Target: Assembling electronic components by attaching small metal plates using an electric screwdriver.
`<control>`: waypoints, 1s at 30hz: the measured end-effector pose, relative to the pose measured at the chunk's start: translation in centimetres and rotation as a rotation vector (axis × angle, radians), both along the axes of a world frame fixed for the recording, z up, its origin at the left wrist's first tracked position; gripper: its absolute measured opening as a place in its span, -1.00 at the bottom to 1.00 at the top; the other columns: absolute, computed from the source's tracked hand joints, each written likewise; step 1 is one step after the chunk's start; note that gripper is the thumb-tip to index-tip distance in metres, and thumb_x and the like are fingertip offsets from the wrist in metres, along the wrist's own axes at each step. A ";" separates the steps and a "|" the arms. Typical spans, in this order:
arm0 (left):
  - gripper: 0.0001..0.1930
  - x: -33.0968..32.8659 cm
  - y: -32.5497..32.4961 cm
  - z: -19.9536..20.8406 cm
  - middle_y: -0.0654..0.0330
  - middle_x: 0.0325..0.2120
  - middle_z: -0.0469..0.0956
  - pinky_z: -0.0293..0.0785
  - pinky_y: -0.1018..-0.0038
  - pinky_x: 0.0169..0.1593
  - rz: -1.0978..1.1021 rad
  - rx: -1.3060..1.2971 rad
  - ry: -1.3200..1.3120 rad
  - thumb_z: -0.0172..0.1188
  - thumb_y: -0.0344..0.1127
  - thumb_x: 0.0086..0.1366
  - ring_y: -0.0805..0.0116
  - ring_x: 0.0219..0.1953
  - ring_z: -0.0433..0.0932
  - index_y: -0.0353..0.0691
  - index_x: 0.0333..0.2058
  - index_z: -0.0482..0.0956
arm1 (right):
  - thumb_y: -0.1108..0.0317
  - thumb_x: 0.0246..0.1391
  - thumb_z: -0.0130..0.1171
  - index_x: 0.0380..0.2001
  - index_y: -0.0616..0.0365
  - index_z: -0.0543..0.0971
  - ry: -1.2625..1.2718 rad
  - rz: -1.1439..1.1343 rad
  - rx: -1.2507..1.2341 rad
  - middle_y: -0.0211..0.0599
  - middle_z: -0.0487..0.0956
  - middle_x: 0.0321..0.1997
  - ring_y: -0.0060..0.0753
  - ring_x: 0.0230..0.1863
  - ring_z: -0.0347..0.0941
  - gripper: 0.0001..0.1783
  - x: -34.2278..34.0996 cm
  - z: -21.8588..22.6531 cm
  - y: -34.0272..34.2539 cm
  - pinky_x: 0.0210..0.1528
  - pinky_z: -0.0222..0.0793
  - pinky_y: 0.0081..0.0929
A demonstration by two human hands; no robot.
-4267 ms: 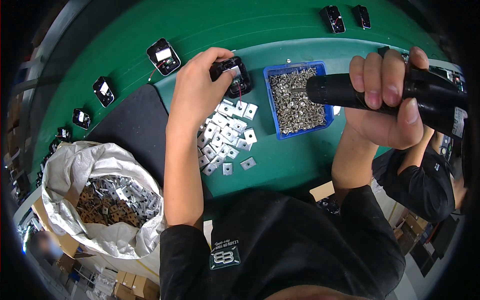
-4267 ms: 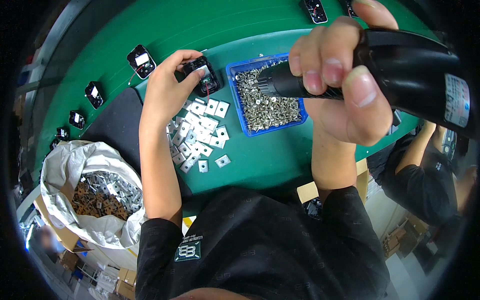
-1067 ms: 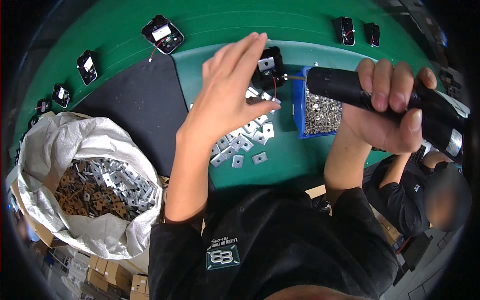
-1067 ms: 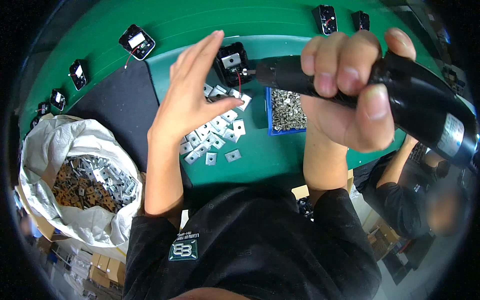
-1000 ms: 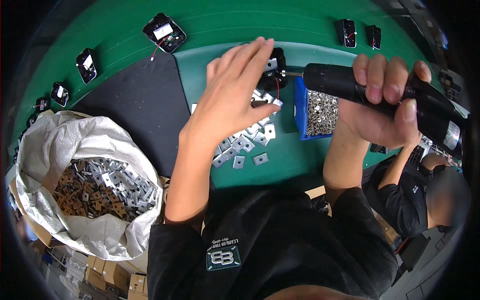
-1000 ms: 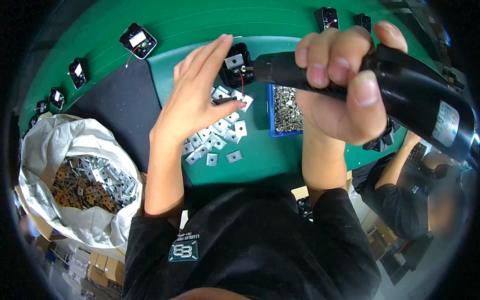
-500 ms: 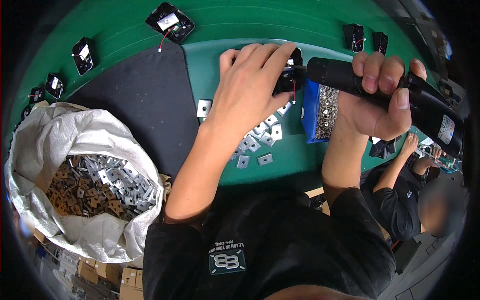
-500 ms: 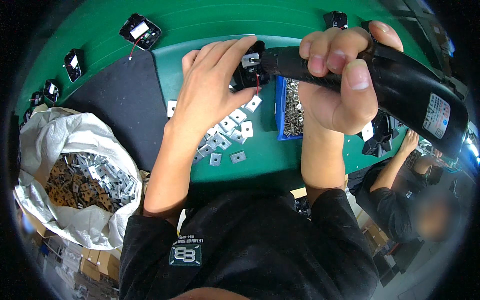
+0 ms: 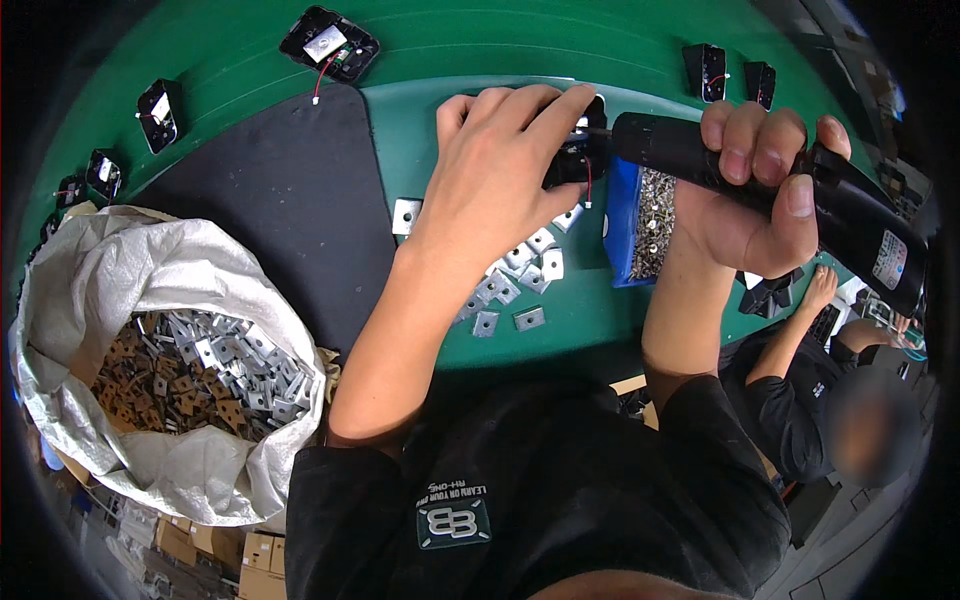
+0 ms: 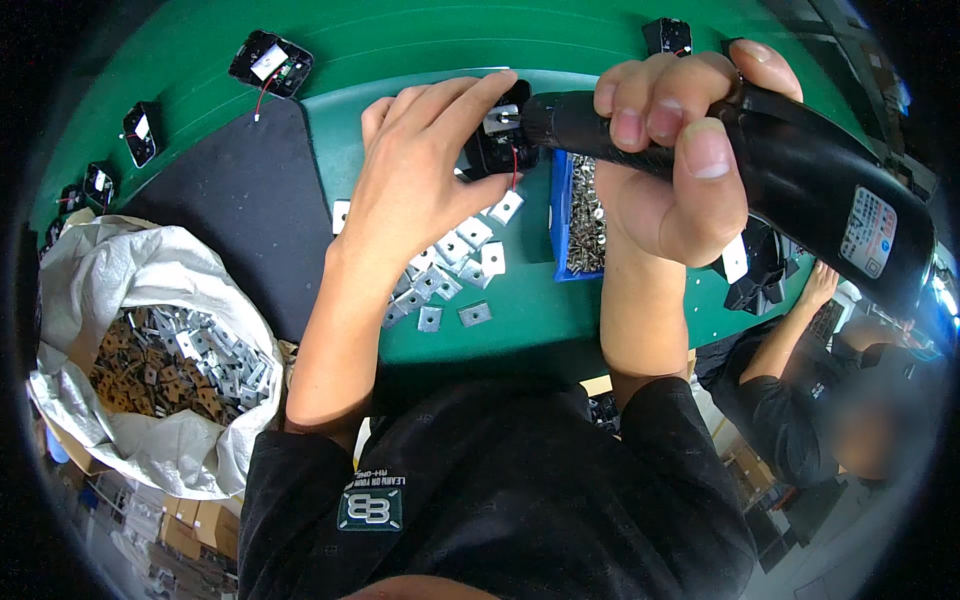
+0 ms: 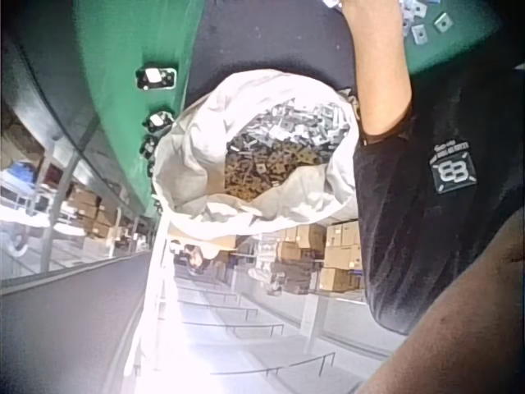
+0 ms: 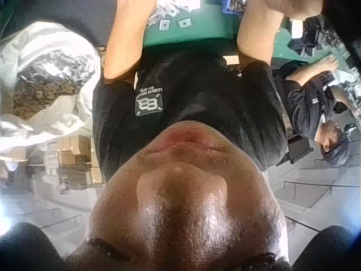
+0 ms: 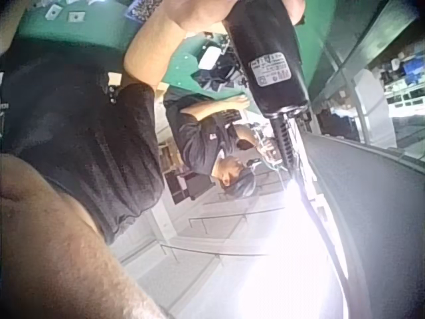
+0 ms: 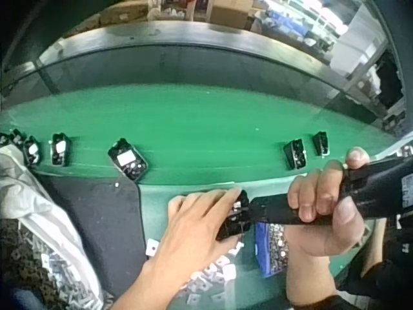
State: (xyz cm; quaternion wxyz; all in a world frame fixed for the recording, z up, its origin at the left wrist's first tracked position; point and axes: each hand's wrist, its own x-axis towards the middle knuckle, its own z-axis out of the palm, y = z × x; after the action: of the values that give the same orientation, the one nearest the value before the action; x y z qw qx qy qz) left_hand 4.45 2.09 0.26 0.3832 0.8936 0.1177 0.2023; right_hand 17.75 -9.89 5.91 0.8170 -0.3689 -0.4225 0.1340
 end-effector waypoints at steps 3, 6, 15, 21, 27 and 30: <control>-0.26 -0.1 0.1 0.0 0.19 -0.05 0.54 0.15 0.26 0.16 -0.006 -0.001 -0.003 0.45 -0.23 -0.19 0.22 0.02 0.46 -0.02 0.10 0.49 | 0.35 0.01 0.08 0.12 0.12 0.28 0.001 -0.001 -0.024 -0.33 0.40 -0.41 -0.41 -0.47 0.35 -0.45 -0.2 0.1 0.1 -0.25 0.33 -0.31; -0.26 0.1 0.1 0.0 0.19 -0.04 0.54 0.15 0.27 0.16 -0.013 -0.018 -0.018 0.45 -0.23 -0.20 0.22 0.01 0.47 -0.02 0.09 0.50 | 0.38 -0.01 0.12 0.04 0.07 0.31 -0.008 0.040 -0.011 -0.35 0.40 -0.44 -0.42 -0.48 0.35 -0.51 -0.1 0.1 -0.1 -0.27 0.33 -0.33; -0.24 0.3 0.7 -0.4 0.23 -0.03 0.55 0.17 0.26 0.14 -0.055 -0.027 -0.013 0.45 -0.26 -0.21 0.23 -0.03 0.48 0.01 0.11 0.49 | 0.42 0.00 0.18 0.08 0.14 0.29 -0.298 0.206 -0.069 -0.49 0.37 -0.57 -0.54 -0.57 0.34 -0.46 0.3 0.5 0.8 -0.40 0.36 -0.45; -0.25 0.1 0.9 -0.7 0.23 -0.04 0.55 0.21 0.27 0.10 -0.048 -0.017 -0.028 0.44 -0.27 -0.21 0.22 -0.10 0.50 0.01 0.10 0.49 | 0.42 -0.01 0.20 0.16 0.16 0.26 -0.296 0.208 -0.054 -0.50 0.37 -0.60 -0.53 -0.60 0.34 -0.37 0.1 0.1 1.1 -0.44 0.36 -0.45; -0.25 0.1 0.9 -0.8 0.23 -0.04 0.55 0.21 0.27 0.11 -0.044 -0.015 -0.036 0.44 -0.27 -0.21 0.21 -0.12 0.50 0.00 0.10 0.49 | 0.43 -0.02 0.22 0.01 0.12 0.31 -0.268 0.225 -0.051 -0.47 0.38 -0.56 -0.53 -0.56 0.34 -0.50 0.0 0.3 1.1 -0.40 0.36 -0.46; -0.25 0.0 1.0 -0.7 0.23 -0.04 0.55 0.20 0.27 0.11 -0.049 -0.023 -0.029 0.45 -0.28 -0.21 0.21 -0.11 0.50 0.00 0.10 0.49 | 0.45 -0.04 0.23 -0.13 0.08 0.33 -0.288 0.282 -0.081 -0.47 0.40 -0.52 -0.53 -0.53 0.34 -0.60 0.2 0.6 1.1 -0.36 0.36 -0.45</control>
State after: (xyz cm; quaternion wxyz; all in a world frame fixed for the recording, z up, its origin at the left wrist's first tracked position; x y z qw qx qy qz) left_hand 4.47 3.07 -0.47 0.3998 0.8887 0.0925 0.2043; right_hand 17.91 -8.77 6.50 0.7058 -0.3539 -0.5768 0.2097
